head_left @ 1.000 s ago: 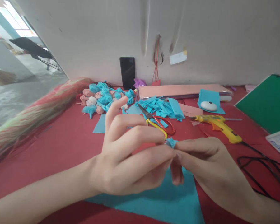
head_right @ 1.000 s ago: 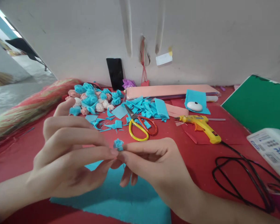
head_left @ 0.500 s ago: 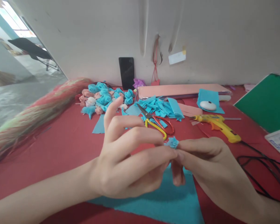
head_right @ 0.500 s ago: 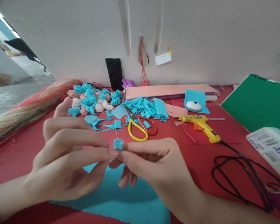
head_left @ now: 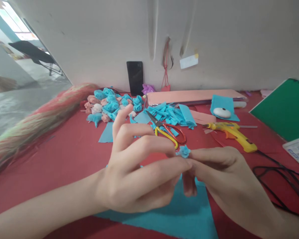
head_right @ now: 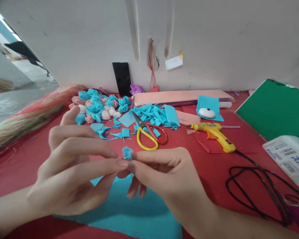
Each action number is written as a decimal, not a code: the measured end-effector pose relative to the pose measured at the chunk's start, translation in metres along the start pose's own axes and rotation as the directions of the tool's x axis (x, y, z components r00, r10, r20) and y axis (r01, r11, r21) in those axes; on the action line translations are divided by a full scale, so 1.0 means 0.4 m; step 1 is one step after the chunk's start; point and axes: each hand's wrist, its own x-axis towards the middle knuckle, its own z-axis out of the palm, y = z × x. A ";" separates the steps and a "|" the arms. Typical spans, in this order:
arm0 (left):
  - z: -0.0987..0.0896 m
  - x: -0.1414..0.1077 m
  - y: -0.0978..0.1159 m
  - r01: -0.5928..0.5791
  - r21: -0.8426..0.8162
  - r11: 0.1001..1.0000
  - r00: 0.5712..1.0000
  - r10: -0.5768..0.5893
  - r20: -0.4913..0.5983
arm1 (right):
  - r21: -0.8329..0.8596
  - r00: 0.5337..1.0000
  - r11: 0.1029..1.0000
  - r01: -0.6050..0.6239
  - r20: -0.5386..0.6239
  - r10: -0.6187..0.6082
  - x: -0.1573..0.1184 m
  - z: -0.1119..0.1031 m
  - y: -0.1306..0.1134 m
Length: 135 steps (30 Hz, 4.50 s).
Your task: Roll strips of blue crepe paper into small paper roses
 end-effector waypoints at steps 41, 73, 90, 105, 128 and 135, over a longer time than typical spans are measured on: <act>0.002 0.013 0.013 0.139 -0.036 0.990 0.988 -0.136 0.067 | -0.468 0.927 0.860 0.204 -0.191 -0.324 -0.009 0.013 0.004; -0.007 0.020 0.028 0.743 -0.657 0.127 0.599 -0.566 0.567 | -0.169 0.976 0.973 0.155 -0.129 -0.178 0.011 0.007 0.009; -0.003 0.012 0.041 0.642 -0.700 -0.312 0.520 -0.493 0.697 | -0.323 0.910 0.900 0.293 -0.196 -0.366 0.008 0.014 0.006; -0.011 0.011 0.047 0.766 -0.633 -0.111 0.484 -0.548 0.683 | -0.550 0.770 0.701 0.454 -0.155 -0.619 -0.001 0.004 0.016; -0.009 0.012 0.048 0.734 -0.614 0.289 0.634 -0.615 0.469 | -0.785 0.626 0.375 0.494 0.021 -0.780 -0.005 0.002 0.006; -0.006 0.003 0.048 0.711 -0.644 0.282 0.647 -0.620 0.443 | -0.768 0.641 0.392 0.507 0.031 -0.767 -0.008 0.001 0.002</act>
